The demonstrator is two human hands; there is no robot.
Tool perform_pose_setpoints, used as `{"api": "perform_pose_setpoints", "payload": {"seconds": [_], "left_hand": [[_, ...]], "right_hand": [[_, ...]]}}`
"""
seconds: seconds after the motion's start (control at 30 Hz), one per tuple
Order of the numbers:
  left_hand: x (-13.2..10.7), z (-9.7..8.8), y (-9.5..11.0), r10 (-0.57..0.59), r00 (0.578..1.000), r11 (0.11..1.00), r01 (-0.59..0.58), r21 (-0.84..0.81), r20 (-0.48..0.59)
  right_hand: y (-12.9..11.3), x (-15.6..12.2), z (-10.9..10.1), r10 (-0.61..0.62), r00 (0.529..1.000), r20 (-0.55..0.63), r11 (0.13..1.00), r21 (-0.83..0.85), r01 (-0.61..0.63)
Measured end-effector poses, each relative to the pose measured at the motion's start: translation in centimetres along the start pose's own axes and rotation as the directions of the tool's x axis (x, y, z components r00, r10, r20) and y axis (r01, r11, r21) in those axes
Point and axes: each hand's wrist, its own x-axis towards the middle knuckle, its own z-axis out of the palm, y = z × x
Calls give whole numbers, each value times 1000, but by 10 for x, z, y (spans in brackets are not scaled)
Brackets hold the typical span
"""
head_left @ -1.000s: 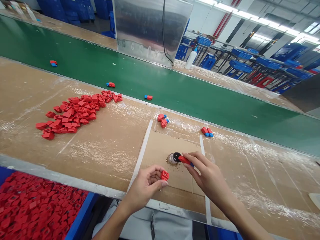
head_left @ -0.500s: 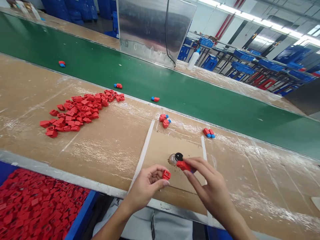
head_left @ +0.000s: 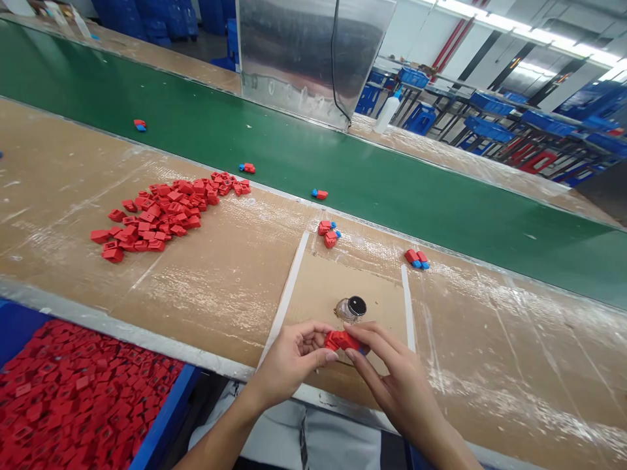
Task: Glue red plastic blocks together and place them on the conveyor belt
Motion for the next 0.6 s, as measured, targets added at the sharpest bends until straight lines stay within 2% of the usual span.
{"api": "perform_pose_setpoints", "payload": {"seconds": [0.13,0.3,0.4,0.6], "left_hand": [[-2,-2,1,-7,1000,998,6,58,15],[-4,-2,6,-30,999,966,17,259,43],[-3,-1,9,-51,997,939,26,343,64],[-1,0,8,-87,994,912,50,408,72]], "right_hand": [[-1,-2,2,-6,999,48,1000,-5,6],[-4,-8,8,24,995,96,1000,6,-25],[-5,-12,14,58,994,94,998,33,-61],[0,-20,23,106,993,51,987,117,-112]]}}
